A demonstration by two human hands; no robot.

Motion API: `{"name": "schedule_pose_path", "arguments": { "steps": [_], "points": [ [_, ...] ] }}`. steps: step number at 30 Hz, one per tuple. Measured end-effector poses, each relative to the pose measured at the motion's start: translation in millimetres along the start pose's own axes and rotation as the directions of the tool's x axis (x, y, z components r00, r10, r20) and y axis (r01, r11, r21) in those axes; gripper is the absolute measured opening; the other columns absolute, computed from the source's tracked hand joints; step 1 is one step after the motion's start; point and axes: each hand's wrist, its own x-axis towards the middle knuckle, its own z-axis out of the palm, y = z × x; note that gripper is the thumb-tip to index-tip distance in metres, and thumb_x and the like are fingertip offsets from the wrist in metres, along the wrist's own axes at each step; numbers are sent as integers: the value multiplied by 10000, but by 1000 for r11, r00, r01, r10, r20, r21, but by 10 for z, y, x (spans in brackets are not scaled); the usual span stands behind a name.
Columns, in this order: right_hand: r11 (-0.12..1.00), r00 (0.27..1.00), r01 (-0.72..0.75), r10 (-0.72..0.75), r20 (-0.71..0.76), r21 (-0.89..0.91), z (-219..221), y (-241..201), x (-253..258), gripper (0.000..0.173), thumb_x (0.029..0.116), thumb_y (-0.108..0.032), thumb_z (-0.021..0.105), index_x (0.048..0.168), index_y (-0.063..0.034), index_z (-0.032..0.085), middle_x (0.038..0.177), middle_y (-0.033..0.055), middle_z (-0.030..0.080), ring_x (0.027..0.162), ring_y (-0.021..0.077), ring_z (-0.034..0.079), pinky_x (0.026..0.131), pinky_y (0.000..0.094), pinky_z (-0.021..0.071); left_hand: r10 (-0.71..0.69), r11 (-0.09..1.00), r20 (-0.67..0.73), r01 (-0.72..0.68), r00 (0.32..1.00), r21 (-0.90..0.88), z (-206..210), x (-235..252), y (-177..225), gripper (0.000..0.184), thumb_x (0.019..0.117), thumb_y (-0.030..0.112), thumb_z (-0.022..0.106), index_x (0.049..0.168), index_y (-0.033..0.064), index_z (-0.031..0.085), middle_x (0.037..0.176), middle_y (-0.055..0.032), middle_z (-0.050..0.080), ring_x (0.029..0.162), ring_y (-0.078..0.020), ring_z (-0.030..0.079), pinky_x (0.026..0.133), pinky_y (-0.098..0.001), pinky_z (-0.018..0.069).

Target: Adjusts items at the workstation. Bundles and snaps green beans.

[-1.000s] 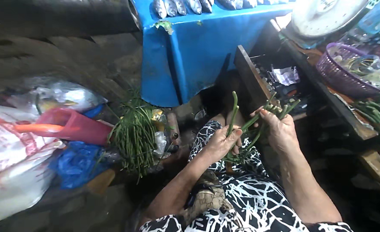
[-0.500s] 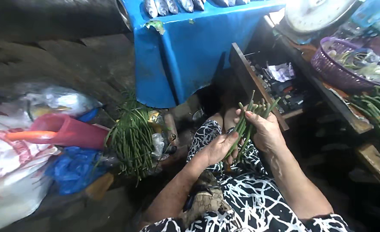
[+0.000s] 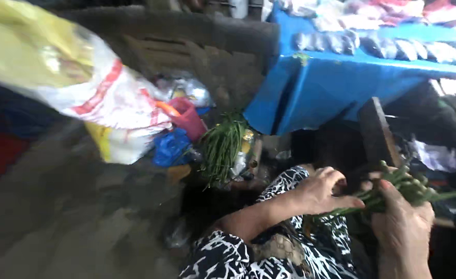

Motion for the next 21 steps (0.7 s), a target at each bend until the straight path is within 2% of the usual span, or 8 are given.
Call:
{"name": "schedule_pose_path", "arguments": {
  "steps": [2, 5, 7, 10, 11, 14, 18, 21],
  "points": [
    [1000, 999, 22, -22, 27, 16, 70, -1, -33, 331, 952, -56, 632, 1258, -36, 508, 1001, 7, 735, 794, 133, 725, 731, 286, 640, 13, 999, 81, -9, 997, -44, 32, -6, 70, 662, 897, 389, 781, 1354, -41, 569, 1380, -241, 571, 1303, -352, 548, 1113, -496, 444],
    [1000, 998, 1, -1, 65, 5, 192, 2, -127, 398, 943, -80, 666, 1299, -33, 493, 1010, 3, 746, 758, 132, 733, 678, 287, 651, -15, 989, 269, 55, 963, -141, 60, -25, 131, 649, 858, 307, 831, 1318, -77, 583, 1155, -242, 688, 1066, -316, 679, 961, -493, 531],
    [999, 994, 27, -24, 103, -29, 174, -40, -129, 614, 919, -44, 643, 1453, -37, 340, 1129, 19, 713, 782, 144, 724, 696, 292, 640, -88, 972, 376, 163, 923, -172, 21, -33, 164, 543, 857, 256, 842, 1238, -66, 627, 991, -192, 704, 825, -234, 679, 787, -419, 570],
    [990, 981, 114, -100, 169, -80, 77, -216, -4, 816, 923, 28, 527, 1577, -72, 49, 1269, 10, 662, 757, 107, 712, 689, 259, 619, -107, 951, 489, 233, 866, -204, 2, -75, 151, 412, 920, 173, 779, 1217, -68, 626, 903, -172, 683, 665, -183, 618, 638, -354, 543],
    [982, 970, 164, -143, 196, -95, 51, -249, 38, 717, 948, 37, 475, 1564, -60, 120, 1250, -6, 670, 737, 86, 702, 674, 242, 611, -77, 943, 489, 224, 869, -248, 19, -93, 129, 389, 927, 135, 762, 1227, -67, 617, 901, -170, 681, 654, -171, 609, 622, -342, 536],
    [946, 930, 272, -211, 300, -177, 81, -217, 31, 284, 1048, -91, 494, 1277, -158, 648, 1124, -71, 744, 852, 88, 724, 766, 253, 624, -46, 928, 365, 175, 930, -328, 7, -106, 162, 511, 889, 71, 785, 1330, -65, 566, 1000, -206, 690, 712, -209, 656, 661, -376, 577],
    [836, 877, 356, -144, 458, -418, 181, -106, -120, 308, 1078, -218, 464, 1167, -64, 716, 1247, -4, 721, 1235, 99, 636, 1079, 272, 513, -76, 955, 243, 140, 967, -260, -141, -125, 287, 450, 837, 38, 796, 1232, -74, 614, 1010, -208, 693, 816, -256, 681, 729, -432, 573],
    [743, 814, 488, -199, 546, -457, 55, -227, -37, 389, 1100, -322, 446, 1106, -56, 729, 1332, 61, 687, 1388, 201, 529, 1193, 371, 408, -88, 964, 293, 155, 952, -214, -200, -145, 333, 459, 874, 108, 799, 1262, -57, 617, 1040, -197, 693, 848, -240, 674, 749, -413, 563]
  ]
}}
